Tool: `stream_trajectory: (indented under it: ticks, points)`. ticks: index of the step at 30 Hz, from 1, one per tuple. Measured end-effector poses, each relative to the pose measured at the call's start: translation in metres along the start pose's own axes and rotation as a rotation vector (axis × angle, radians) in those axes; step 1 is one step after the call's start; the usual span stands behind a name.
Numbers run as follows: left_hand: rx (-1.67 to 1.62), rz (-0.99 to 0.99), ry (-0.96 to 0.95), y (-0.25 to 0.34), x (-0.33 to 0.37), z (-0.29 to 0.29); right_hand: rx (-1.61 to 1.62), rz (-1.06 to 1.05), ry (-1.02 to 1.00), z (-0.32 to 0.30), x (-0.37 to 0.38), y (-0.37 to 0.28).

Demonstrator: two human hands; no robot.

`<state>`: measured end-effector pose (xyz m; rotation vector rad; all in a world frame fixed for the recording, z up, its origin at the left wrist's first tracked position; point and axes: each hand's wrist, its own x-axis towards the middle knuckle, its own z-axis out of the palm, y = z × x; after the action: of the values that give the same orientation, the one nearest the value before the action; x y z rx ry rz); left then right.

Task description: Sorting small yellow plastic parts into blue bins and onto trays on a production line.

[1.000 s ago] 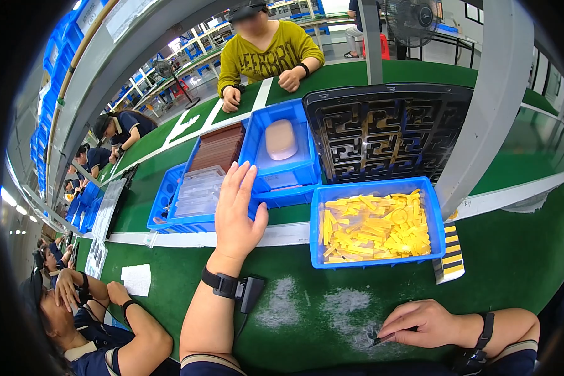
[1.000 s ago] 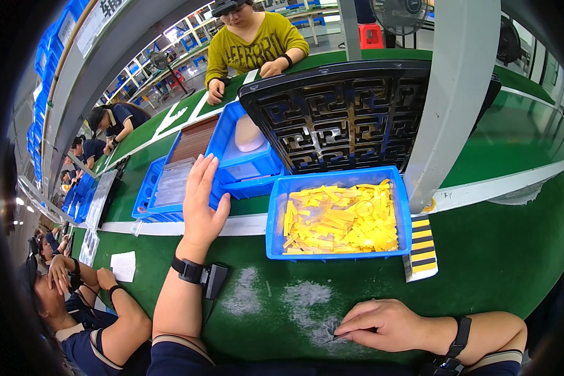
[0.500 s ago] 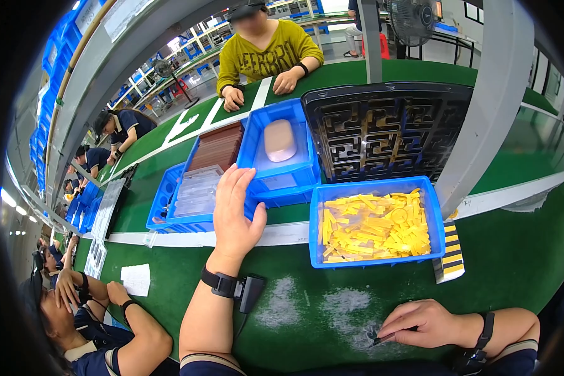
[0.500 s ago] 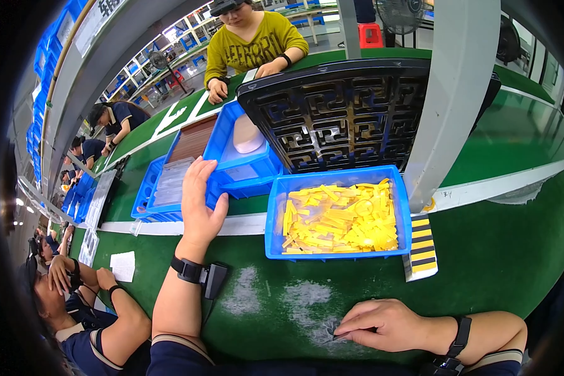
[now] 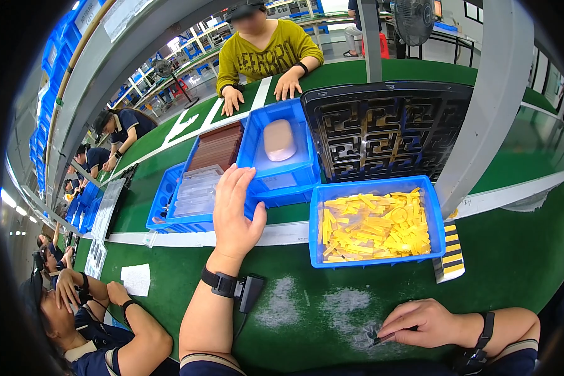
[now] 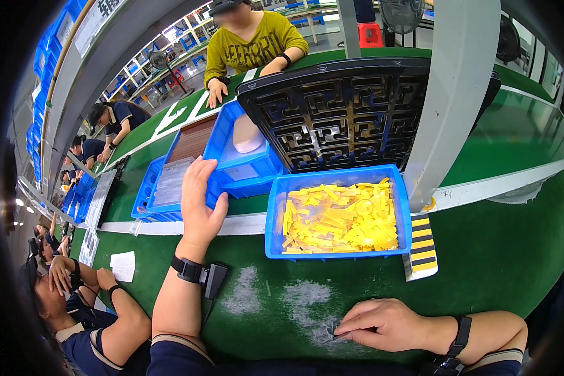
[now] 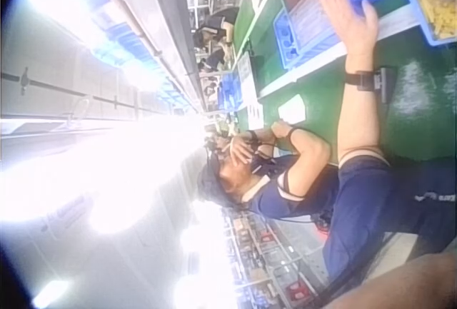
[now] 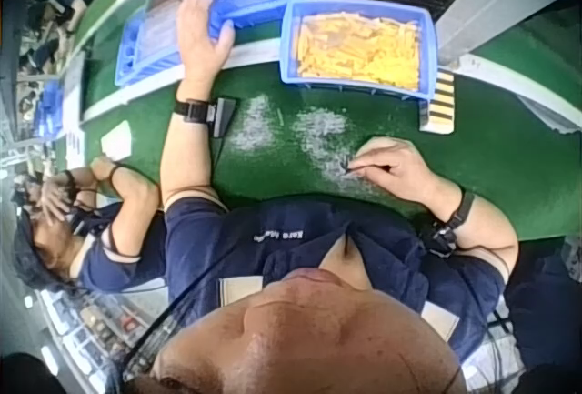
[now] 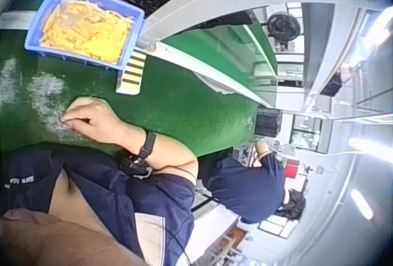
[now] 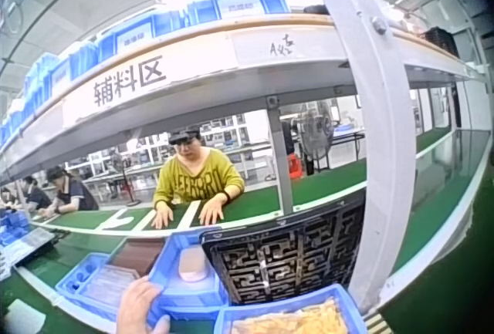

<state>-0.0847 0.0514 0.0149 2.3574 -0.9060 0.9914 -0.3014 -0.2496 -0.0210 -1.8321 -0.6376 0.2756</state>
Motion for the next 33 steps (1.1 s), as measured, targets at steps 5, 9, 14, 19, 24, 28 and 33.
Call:
stream_trajectory:
  ticks: [5,9,14,19,24,28,33]
  points:
    - [0.026,-0.002,-0.032,0.0011,-0.0002,-0.0009,0.001,0.003,0.0,-0.0005,0.0007,-0.0015]
    - [0.032,-0.015,-0.065,0.0021,0.0013,0.0008,0.003,0.004,0.003,-0.001,0.0008,-0.0012]
    - [0.037,-0.013,-0.087,0.0009,0.0007,-0.0004,-0.002,-0.001,-0.001,-0.001,0.0011,-0.0012]
    - [0.043,-0.008,-0.088,0.0021,0.0011,-0.0008,-0.006,0.01,-0.004,-0.0007,0.0002,-0.0005]
    - [0.002,-0.034,-0.042,-0.0014,-0.0002,-0.0002,-0.002,0.004,0.0,-0.0007,0.0003,-0.0011]
    - [-0.026,-0.04,-0.003,-0.0012,-0.0008,0.0008,-0.001,0.004,0.0,-0.0012,0.0009,-0.0011]
    - [-0.009,-0.017,0.02,-0.0017,-0.0009,0.0006,-0.005,0.005,-0.003,-0.0011,0.0003,-0.0013]
